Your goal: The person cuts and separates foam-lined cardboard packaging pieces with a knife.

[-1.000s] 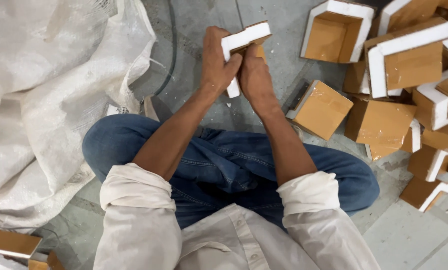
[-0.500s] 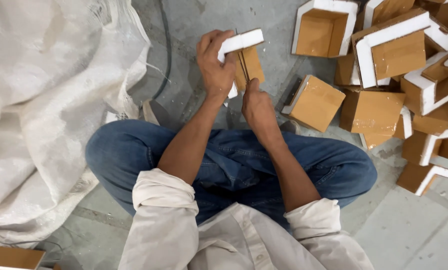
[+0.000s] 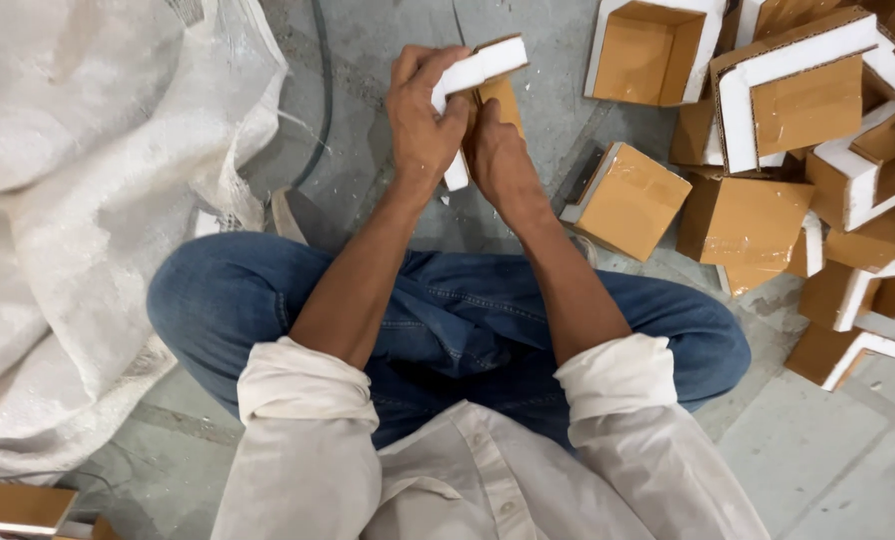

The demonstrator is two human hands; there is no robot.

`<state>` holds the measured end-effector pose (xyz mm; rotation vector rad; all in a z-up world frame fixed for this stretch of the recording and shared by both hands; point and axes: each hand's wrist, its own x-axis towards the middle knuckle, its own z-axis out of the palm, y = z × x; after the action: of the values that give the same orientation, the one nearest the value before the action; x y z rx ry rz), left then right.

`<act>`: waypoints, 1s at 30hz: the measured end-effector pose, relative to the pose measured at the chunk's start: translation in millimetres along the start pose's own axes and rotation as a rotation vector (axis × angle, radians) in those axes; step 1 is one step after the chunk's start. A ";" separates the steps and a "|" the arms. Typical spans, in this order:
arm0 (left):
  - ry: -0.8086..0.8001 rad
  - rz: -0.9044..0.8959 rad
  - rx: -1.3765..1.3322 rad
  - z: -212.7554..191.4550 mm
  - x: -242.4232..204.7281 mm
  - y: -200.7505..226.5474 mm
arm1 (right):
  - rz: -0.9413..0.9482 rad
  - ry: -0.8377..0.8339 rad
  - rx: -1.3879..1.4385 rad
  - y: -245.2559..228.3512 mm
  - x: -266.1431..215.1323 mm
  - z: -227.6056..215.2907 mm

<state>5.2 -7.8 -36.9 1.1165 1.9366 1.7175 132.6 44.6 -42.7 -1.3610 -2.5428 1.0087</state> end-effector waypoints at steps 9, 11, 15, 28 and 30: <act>0.027 -0.002 -0.059 5.6 5.7 4.1 | -0.060 -0.046 -0.095 13.2 23.6 12.8; 0.065 -0.014 -0.036 1.6 -4.7 5.4 | 0.068 -0.059 -0.076 2.4 -0.6 7.9; 0.089 0.015 0.016 2.0 3.4 12.4 | -0.004 0.013 -0.059 12.2 -42.1 6.6; 0.017 0.038 0.013 -6.3 3.8 9.1 | 0.096 -0.053 -0.111 26.1 -65.4 24.0; -0.005 0.030 -0.009 -5.3 2.3 8.4 | 0.103 -0.047 -0.112 26.2 -67.8 25.3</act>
<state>2.9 -10.1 -27.3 1.1512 1.9163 1.7358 182.6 -10.3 -62.7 -1.5298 -2.6240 0.9381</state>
